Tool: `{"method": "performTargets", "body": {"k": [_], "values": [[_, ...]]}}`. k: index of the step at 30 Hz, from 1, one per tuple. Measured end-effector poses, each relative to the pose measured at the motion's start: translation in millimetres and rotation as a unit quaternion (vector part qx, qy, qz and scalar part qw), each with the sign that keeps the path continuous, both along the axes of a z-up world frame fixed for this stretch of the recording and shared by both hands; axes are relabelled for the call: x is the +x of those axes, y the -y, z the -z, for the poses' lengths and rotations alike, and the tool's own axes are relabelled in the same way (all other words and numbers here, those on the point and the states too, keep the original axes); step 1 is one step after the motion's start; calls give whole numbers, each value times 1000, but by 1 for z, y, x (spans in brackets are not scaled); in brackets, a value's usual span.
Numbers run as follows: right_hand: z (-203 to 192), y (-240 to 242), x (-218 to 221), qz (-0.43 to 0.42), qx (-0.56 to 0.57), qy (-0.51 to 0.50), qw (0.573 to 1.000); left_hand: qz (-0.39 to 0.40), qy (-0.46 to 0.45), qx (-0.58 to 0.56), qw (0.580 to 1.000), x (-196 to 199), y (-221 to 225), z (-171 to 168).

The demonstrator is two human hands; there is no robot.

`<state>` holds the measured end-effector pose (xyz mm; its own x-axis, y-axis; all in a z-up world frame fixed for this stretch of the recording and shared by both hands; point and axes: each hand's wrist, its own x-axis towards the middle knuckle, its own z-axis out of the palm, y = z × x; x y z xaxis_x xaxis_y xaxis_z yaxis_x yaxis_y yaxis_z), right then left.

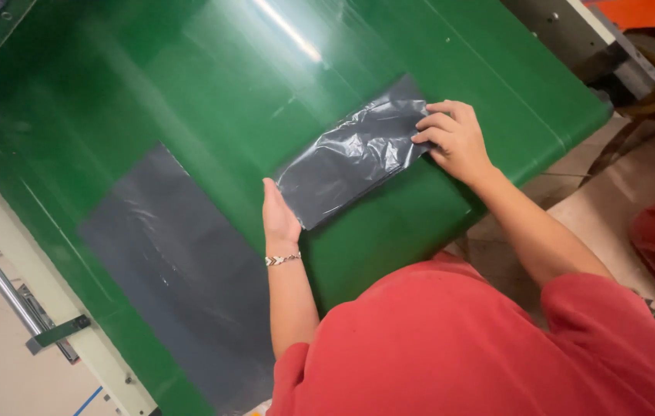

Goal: Picking up plastic bags from a conveyor belt, folding them into a compact rectangular shape, and stacking them into a plastic crate.

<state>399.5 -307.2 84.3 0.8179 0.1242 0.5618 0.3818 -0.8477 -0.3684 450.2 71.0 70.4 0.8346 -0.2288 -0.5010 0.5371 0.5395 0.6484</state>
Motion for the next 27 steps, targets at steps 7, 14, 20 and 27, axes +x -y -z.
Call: {"method": "performTargets", "body": {"k": [7,14,20,27], "values": [[-26,-1,-6,-33,-75,-43,996,-106,248,599,754,-21,15,-4],[-5,-125,54,-148,36,-52,987,111,467,782,397,-19,138,-30],[32,-69,81,-90,-144,-50,984,246,360,754,491,-33,84,-40],[20,-36,76,-8,-188,-75,979,200,563,744,299,-66,8,-8]]}}
